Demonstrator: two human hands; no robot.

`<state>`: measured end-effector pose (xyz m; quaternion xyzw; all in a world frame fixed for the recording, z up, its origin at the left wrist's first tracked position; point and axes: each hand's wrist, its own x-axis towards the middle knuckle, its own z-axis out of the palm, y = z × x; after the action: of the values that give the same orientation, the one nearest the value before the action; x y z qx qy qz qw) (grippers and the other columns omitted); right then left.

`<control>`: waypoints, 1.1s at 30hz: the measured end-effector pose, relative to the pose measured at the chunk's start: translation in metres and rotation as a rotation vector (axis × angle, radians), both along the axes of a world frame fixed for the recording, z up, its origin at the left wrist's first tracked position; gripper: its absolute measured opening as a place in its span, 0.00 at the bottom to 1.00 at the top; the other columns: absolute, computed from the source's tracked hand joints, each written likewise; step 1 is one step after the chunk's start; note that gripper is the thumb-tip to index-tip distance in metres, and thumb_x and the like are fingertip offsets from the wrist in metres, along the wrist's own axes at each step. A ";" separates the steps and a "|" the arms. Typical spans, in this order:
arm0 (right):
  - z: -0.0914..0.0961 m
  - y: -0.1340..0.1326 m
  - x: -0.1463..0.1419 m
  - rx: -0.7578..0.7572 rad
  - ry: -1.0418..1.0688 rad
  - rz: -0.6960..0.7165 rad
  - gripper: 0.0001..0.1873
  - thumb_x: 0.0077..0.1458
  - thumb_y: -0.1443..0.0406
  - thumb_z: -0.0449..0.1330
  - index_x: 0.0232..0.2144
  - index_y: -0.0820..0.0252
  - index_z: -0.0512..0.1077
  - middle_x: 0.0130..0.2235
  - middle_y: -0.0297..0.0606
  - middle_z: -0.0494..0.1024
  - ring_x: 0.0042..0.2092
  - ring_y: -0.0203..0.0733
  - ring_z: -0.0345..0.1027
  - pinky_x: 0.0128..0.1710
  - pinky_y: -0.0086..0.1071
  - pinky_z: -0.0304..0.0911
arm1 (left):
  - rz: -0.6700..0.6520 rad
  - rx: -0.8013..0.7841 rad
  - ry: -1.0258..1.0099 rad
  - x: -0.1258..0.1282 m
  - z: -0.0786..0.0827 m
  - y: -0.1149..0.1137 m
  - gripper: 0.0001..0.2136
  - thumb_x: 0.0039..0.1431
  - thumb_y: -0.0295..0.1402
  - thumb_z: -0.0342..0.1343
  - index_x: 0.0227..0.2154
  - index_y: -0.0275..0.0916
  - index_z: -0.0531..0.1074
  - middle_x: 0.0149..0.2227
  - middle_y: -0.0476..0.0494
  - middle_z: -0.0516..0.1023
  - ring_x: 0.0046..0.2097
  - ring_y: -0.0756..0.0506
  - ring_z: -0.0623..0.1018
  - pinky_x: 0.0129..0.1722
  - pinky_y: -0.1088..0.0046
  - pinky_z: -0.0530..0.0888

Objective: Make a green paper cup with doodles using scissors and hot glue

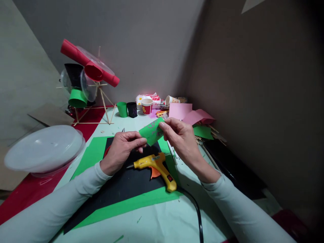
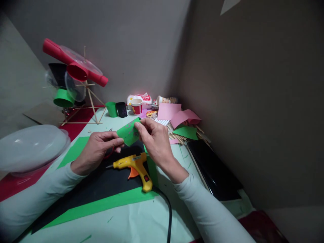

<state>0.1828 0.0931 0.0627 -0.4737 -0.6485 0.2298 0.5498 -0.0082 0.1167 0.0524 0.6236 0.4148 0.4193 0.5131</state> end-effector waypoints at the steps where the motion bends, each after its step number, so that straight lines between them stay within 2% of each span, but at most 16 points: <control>1: 0.000 -0.001 0.000 0.008 -0.018 -0.007 0.16 0.65 0.58 0.58 0.25 0.56 0.68 0.21 0.29 0.68 0.24 0.35 0.60 0.24 0.30 0.54 | -0.025 -0.022 0.003 0.000 -0.001 0.001 0.09 0.51 0.35 0.66 0.20 0.39 0.79 0.19 0.47 0.77 0.23 0.50 0.72 0.27 0.73 0.68; 8: 0.001 -0.003 0.000 0.052 -0.113 -0.055 0.16 0.65 0.62 0.59 0.24 0.56 0.68 0.22 0.29 0.70 0.24 0.35 0.63 0.28 0.31 0.56 | -0.151 -0.153 0.034 -0.001 -0.010 0.010 0.10 0.52 0.38 0.67 0.24 0.35 0.82 0.22 0.41 0.80 0.23 0.49 0.75 0.25 0.74 0.72; 12: 0.001 0.006 0.011 0.055 -0.051 -0.112 0.15 0.66 0.59 0.56 0.27 0.56 0.69 0.23 0.30 0.71 0.23 0.35 0.64 0.26 0.30 0.58 | -0.122 -0.176 0.029 -0.003 -0.012 0.012 0.10 0.50 0.38 0.69 0.25 0.35 0.81 0.29 0.39 0.83 0.22 0.51 0.75 0.23 0.76 0.72; 17: -0.004 0.019 0.024 0.018 -0.078 -0.092 0.17 0.67 0.57 0.54 0.26 0.55 0.66 0.22 0.29 0.71 0.21 0.35 0.65 0.24 0.30 0.60 | -0.048 -0.156 0.010 -0.006 -0.012 0.016 0.09 0.51 0.37 0.67 0.25 0.35 0.79 0.26 0.42 0.80 0.18 0.52 0.73 0.15 0.79 0.64; 23: -0.018 0.021 0.016 0.055 -0.370 0.019 0.11 0.66 0.63 0.54 0.29 0.55 0.67 0.25 0.31 0.72 0.27 0.38 0.65 0.31 0.32 0.57 | 0.096 -0.107 -0.013 -0.015 -0.008 0.028 0.09 0.50 0.36 0.64 0.22 0.35 0.76 0.19 0.48 0.74 0.13 0.56 0.62 0.12 0.80 0.53; 26: -0.024 0.021 0.012 0.099 -0.533 0.085 0.08 0.64 0.67 0.54 0.31 0.55 0.67 0.28 0.34 0.71 0.30 0.41 0.62 0.33 0.33 0.54 | 0.173 -0.100 -0.034 -0.025 -0.009 0.040 0.08 0.46 0.33 0.65 0.20 0.34 0.76 0.19 0.46 0.74 0.14 0.56 0.63 0.13 0.79 0.52; 29: -0.027 0.021 0.012 0.130 -0.656 0.095 0.08 0.65 0.68 0.52 0.33 0.56 0.67 0.32 0.38 0.71 0.32 0.43 0.61 0.34 0.35 0.53 | 0.311 -0.063 -0.102 -0.042 -0.008 0.056 0.06 0.45 0.31 0.64 0.20 0.35 0.74 0.20 0.48 0.74 0.16 0.56 0.64 0.14 0.77 0.51; 31: -0.027 0.020 0.013 0.148 -0.713 0.080 0.08 0.66 0.69 0.51 0.33 0.57 0.67 0.33 0.40 0.71 0.33 0.45 0.61 0.34 0.36 0.51 | 0.433 -0.008 -0.177 -0.059 -0.001 0.066 0.05 0.46 0.30 0.62 0.21 0.37 0.72 0.19 0.51 0.71 0.17 0.56 0.64 0.16 0.75 0.50; 33: -0.027 0.020 0.014 0.170 -0.749 0.070 0.08 0.66 0.69 0.51 0.34 0.57 0.68 0.34 0.40 0.71 0.33 0.45 0.61 0.33 0.36 0.51 | 0.526 0.053 -0.263 -0.075 0.012 0.071 0.08 0.50 0.32 0.60 0.21 0.39 0.66 0.15 0.57 0.63 0.16 0.56 0.57 0.18 0.72 0.49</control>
<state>0.1973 0.1132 0.0359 -0.4551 -0.8369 0.0047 0.3040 -0.0835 0.1880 0.0646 0.4481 0.4809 0.6257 0.4200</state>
